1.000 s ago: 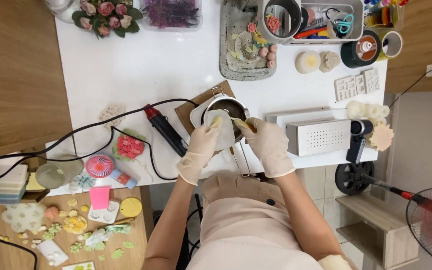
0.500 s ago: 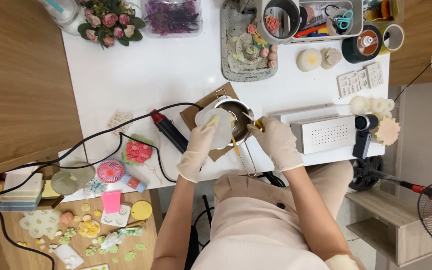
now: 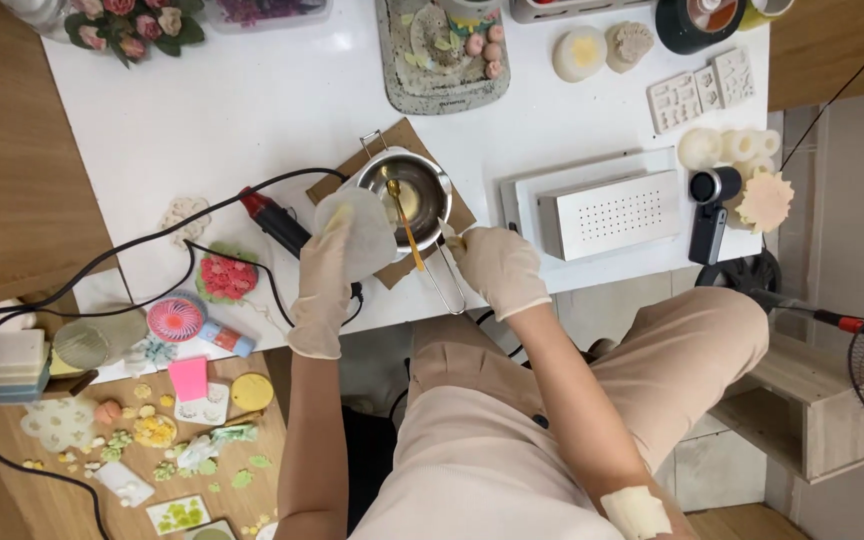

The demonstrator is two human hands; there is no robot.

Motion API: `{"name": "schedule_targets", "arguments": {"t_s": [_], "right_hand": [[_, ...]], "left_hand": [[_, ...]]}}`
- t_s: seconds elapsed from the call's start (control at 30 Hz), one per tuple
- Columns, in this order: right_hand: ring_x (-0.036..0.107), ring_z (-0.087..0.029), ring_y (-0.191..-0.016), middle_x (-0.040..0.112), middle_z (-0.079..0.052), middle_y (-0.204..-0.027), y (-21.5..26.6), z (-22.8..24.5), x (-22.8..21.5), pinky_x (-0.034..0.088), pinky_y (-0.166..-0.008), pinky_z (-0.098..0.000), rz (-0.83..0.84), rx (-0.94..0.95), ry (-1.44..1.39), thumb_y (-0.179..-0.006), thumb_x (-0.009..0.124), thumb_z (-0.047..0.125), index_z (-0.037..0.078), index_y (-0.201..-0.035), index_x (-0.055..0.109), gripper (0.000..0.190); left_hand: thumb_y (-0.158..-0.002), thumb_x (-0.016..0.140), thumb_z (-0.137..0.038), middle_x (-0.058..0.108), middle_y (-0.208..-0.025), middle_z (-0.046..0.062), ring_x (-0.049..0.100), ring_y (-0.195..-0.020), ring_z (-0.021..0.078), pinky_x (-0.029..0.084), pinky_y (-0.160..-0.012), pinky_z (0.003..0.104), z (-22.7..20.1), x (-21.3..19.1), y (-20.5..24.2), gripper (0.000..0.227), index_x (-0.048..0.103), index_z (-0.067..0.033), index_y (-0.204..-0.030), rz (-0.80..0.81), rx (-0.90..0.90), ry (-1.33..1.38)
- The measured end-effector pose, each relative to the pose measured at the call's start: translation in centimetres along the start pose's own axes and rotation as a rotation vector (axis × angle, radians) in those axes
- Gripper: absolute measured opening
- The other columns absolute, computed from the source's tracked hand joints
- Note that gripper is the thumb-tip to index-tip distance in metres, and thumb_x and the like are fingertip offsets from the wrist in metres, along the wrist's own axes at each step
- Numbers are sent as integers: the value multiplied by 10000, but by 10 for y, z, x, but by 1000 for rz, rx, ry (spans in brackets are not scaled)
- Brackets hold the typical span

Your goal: Cleaning and scraping excess wax from silicone candle molds using a scraper and melting excess wax into a pot.

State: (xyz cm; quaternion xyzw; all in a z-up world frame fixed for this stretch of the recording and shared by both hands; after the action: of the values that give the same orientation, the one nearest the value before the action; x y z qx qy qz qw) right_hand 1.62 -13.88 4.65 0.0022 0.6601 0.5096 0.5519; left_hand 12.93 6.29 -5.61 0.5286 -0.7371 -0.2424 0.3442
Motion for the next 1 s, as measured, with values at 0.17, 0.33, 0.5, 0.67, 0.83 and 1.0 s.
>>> {"name": "schedule_targets", "arguments": {"t_s": [0.17,0.33,0.5,0.67,0.83,1.0], "right_hand": [[719,-399,-867,739,-203,-899,-6,-14,8,567,-762,-493,-54,-60,79,-981,560,450,82,-918,782,435],[721,-400,-870,748,-200,-888,24,-31,-9,564,-770,-500,-124,-150,79,-980,555,432,82,-910,780,422],[687,-422,-944,734,-213,-965,60,-62,-38,529,-838,-522,-96,-59,-118,-956,523,497,124,-1016,784,459],[685,-420,-995,734,-227,-986,75,-102,-22,523,-894,-508,-127,-16,-211,-981,481,517,119,-1105,765,503],[690,-380,-1035,744,-185,-1036,63,-98,-13,528,-928,-469,-80,73,-242,-970,486,534,150,-1160,747,502],[712,-310,-1060,762,-108,-1078,38,-79,-15,547,-959,-419,96,158,-190,-984,489,544,230,-1266,704,474]], "left_hand": [[-930,711,-324,740,-1134,48,695,-982,112,565,-853,266,2,6,19,483,679,18,-1269,-20,19,54],[-944,710,-336,734,-1146,69,685,-970,127,560,-840,277,19,0,36,510,675,39,-1288,-86,56,38],[-987,672,-380,689,-1155,75,598,-933,145,457,-758,318,-1,31,64,530,672,33,-1319,-97,92,-35],[-963,539,-88,627,-1411,157,576,-1278,290,470,-1064,336,1,54,67,526,586,11,-1477,-18,828,-863],[-1029,548,-266,641,-1415,103,592,-1247,226,461,-1022,317,20,50,44,478,590,-19,-1436,19,137,-120],[-943,637,-367,709,-1310,97,619,-1160,189,461,-983,298,15,31,8,606,637,56,-1378,3,30,-37]]}}
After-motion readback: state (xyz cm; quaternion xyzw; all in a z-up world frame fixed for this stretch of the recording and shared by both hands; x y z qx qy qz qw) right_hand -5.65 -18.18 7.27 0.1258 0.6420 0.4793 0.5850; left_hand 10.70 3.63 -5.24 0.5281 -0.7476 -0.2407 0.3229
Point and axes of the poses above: each hand's wrist, its own y-axis away from the middle knuckle, its own x-axis out of the palm, z = x × y, the point moved 6 cm from there along -y, towards the middle knuckle
